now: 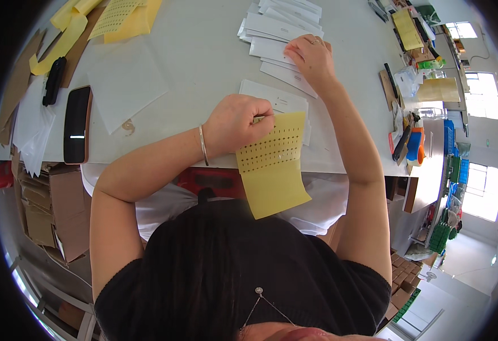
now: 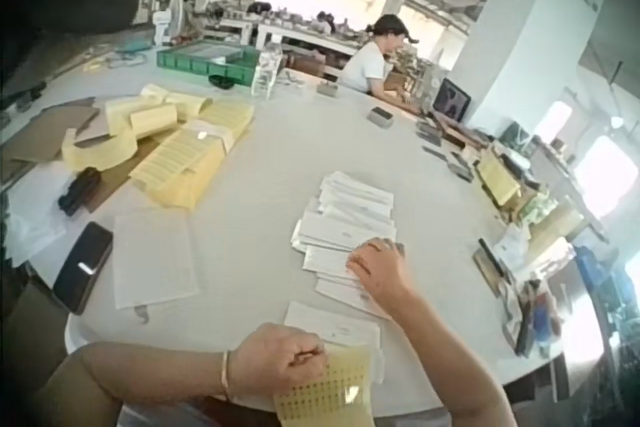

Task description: The worker is peeling small components from a yellow sheet and applying them to a series of white rectangular cards at a factory workstation.

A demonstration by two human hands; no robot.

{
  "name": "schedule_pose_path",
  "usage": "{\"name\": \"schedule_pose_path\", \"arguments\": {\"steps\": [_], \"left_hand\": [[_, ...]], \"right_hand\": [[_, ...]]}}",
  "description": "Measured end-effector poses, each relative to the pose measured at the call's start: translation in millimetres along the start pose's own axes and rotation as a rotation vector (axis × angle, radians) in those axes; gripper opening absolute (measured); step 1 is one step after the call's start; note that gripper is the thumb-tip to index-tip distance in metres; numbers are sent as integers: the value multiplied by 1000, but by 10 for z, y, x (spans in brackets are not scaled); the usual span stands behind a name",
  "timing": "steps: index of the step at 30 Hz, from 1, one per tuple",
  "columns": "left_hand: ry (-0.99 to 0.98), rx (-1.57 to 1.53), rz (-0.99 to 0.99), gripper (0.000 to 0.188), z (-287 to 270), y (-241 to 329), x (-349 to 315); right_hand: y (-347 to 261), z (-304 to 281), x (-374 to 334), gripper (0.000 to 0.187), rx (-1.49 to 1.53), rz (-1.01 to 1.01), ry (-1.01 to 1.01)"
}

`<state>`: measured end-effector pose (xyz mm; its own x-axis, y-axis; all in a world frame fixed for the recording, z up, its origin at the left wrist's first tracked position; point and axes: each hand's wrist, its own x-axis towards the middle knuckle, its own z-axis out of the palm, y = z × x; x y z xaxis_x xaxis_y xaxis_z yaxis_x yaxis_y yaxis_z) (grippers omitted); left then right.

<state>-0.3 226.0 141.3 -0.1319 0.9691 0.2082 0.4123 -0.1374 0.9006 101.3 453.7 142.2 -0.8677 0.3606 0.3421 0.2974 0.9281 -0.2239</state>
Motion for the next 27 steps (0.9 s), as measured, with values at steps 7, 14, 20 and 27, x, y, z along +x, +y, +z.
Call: {"name": "schedule_pose_path", "arguments": {"steps": [7, 14, 20, 27], "left_hand": [[12, 89, 161, 15, 29, -26, -41], [14, 71, 200, 13, 57, -13, -57], [3, 52, 122, 13, -7, 37, -60], [52, 100, 120, 14, 13, 0, -16]], "right_hand": [[-69, -82, -131, 36, -209, -134, -31], [-222, -325, -179, 38, -17, 109, -225], [-429, -439, -491, 27, 391, 56, -446], [-768, -625, -610, 18, 399, -203, -188]]}}
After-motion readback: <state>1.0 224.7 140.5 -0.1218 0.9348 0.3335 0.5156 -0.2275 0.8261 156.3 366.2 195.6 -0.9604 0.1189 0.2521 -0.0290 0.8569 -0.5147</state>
